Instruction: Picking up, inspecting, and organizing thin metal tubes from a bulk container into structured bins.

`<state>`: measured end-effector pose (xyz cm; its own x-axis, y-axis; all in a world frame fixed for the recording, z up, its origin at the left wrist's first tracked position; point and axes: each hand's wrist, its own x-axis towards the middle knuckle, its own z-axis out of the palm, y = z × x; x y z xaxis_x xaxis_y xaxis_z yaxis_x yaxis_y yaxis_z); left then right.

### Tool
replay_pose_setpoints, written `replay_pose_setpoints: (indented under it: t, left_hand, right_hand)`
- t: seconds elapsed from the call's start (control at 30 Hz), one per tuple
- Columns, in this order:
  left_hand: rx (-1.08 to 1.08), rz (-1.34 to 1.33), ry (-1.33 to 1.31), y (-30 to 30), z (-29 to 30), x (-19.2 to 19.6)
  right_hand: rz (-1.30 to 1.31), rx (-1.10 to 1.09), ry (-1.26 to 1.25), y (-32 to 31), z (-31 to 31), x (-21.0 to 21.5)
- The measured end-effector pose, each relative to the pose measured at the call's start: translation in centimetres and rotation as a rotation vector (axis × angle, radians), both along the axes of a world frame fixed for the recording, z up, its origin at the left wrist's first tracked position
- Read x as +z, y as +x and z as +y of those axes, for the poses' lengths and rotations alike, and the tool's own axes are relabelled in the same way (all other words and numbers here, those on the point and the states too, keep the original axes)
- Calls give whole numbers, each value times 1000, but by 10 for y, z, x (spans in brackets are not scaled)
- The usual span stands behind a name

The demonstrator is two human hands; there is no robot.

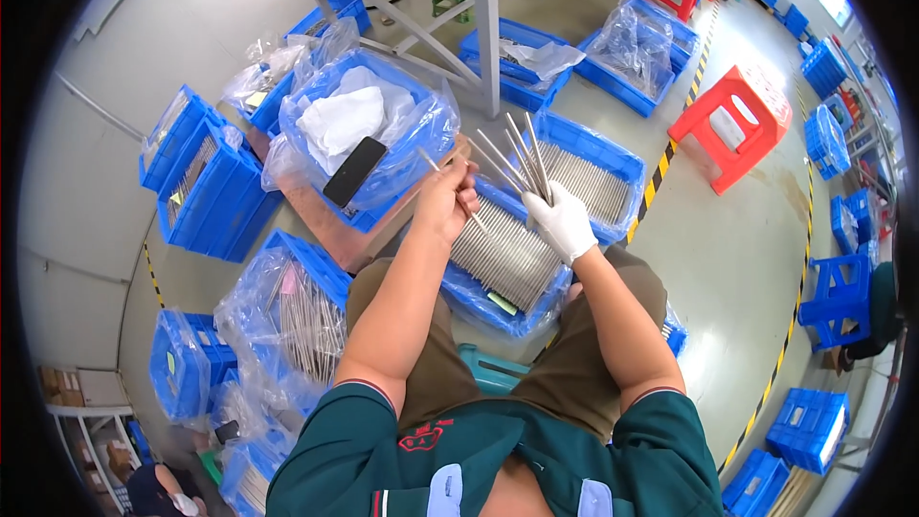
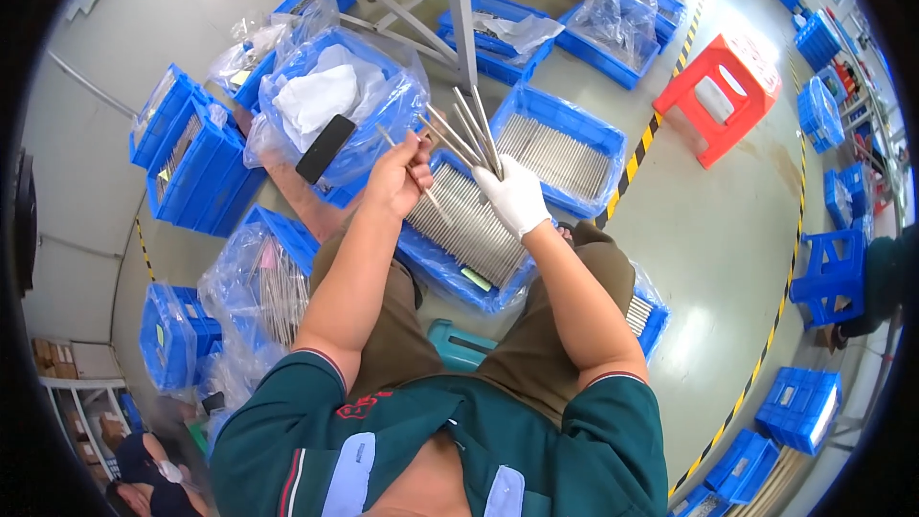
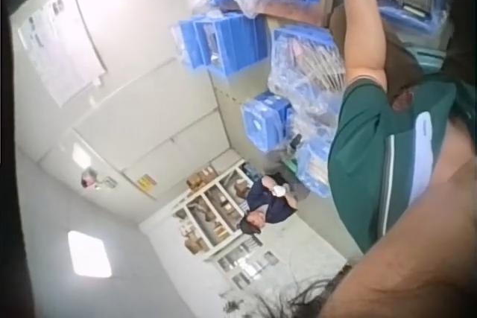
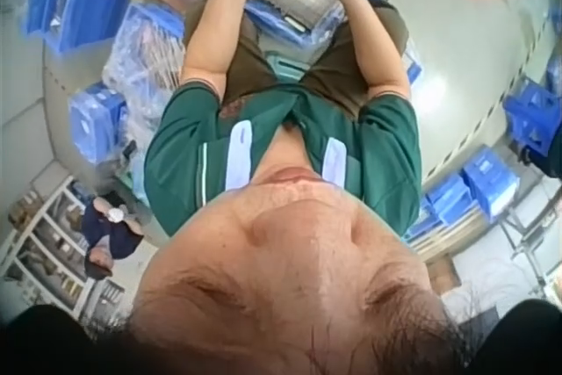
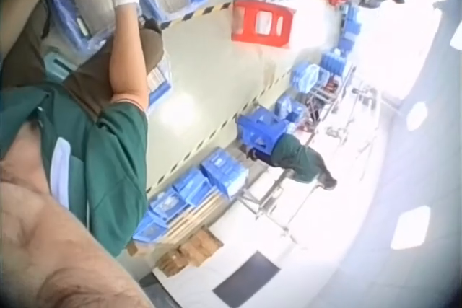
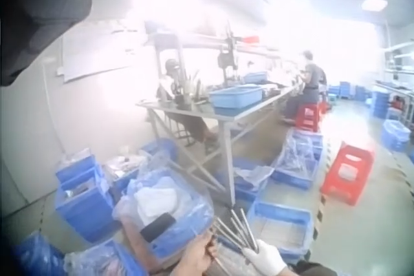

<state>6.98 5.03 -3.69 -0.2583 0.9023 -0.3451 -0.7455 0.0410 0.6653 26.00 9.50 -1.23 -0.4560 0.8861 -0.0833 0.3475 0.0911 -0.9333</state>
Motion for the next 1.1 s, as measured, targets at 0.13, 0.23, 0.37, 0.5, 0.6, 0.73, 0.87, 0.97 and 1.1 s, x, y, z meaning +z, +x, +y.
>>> replay_pose_setpoints:
  t: [0.13, 0.23, 0.37, 0.5, 0.6, 0.73, 0.87, 0.97, 1.1]
  left_hand:
    - [149, -192, 116, -5, 6, -9]
    - [104, -212, 180, 1, 6, -11]
    - [115, -237, 203, 10, 5, -9]
    - [-6, -112, 196, 29, 4, -13]
    - [-76, -129, 123, 61, -2, -10]
    - [-122, -78, 188, 56, 1, -15]
    - [-111, -5, 190, 61, -2, -13]
    - [-57, 146, 159, 67, -4, -16]
    - [-16, 228, 112, 83, -8, -13]
  right_hand:
    - [22, 44, -126, 0, -7, 0]
    - [-3, 39, -98, 0, -6, -9]
    - [8, 7, -101, 1, -5, -14]
    - [51, -46, -74, -2, -3, -18]
    - [228, -123, -223, -5, 0, -16]
    - [365, -83, -284, -5, 0, -17]
    - [365, -74, -377, -1, -3, -6]
    - [290, -153, -224, -8, -9, -11]
    - [311, -183, -199, -12, -10, -10]
